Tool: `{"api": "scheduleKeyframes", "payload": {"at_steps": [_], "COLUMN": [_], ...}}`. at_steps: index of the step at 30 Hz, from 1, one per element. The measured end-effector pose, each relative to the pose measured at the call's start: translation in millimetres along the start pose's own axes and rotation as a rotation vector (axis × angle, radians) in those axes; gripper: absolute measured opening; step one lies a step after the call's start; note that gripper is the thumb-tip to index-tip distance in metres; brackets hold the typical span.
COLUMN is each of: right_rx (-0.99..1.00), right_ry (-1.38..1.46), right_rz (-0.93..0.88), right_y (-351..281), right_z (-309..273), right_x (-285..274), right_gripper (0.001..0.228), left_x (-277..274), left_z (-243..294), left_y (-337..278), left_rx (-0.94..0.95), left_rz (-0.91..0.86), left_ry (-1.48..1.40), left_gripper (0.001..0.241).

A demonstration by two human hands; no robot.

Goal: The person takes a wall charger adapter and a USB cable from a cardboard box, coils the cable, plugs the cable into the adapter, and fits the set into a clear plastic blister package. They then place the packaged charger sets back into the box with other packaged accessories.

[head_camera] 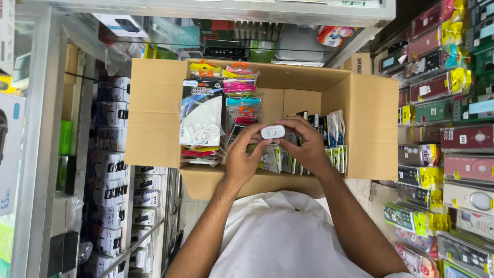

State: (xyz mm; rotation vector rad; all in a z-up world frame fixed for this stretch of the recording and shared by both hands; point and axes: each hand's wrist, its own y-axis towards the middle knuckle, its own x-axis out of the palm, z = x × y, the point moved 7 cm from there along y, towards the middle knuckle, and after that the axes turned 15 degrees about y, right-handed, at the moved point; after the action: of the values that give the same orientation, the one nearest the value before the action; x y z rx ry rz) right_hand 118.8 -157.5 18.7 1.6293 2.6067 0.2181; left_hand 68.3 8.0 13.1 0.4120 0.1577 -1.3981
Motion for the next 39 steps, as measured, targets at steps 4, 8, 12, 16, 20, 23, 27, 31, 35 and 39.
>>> {"api": "scheduleKeyframes", "payload": {"at_steps": [4,8,12,16,20,23,27,31,35,39], "right_rx": [0.028,0.102,0.267,0.328,0.293,0.28,0.242,0.21,0.179,0.188], "right_ry": [-0.094,0.024,0.204,0.435,0.503,0.504,0.398,0.374,0.227,0.051], "right_rz": [-0.041,-0.086,-0.079,-0.077,-0.085,-0.061,0.038,0.048,0.026,0.03], "right_y": [8.0,17.2,17.1,17.9,22.1,30.7,52.6,69.4,87.2,101.8], "right_z": [-2.5,6.4,42.5,67.9,74.3,72.9,58.5,99.2,107.6,93.6], "right_x": [15.1,32.9,46.3,59.2,65.9,70.5,82.0,95.7,118.1,137.8], "right_gripper": [0.041,0.041,0.035,0.036,0.032,0.03,0.036,0.035,0.035,0.035], "left_x": [-9.2,-13.8,-20.1,-29.9,-35.0,-55.0,-106.0,-129.2,-127.3,-122.8], "left_z": [-21.5,-43.9,-62.4,-74.0,-97.4,-92.3,-74.8,-61.5,-71.3,-71.4], "left_y": [-8.4,-19.0,-24.1,-27.2,-38.4,-36.5,-27.6,-16.7,-11.9,-7.5], "left_rx": [-0.108,-0.207,-0.261,-0.307,-0.376,-0.399,-0.252,-0.116,-0.063,-0.027], "left_rz": [0.024,0.055,0.136,0.139,0.081,0.07,0.224,0.278,0.21,0.156], "left_ry": [-0.006,-0.272,-0.495,-0.552,-0.423,-0.256,0.299,0.648,0.764,0.851], "left_gripper": [0.042,0.041,0.038,0.038,0.037,0.038,0.029,0.023,0.03,0.036]}}
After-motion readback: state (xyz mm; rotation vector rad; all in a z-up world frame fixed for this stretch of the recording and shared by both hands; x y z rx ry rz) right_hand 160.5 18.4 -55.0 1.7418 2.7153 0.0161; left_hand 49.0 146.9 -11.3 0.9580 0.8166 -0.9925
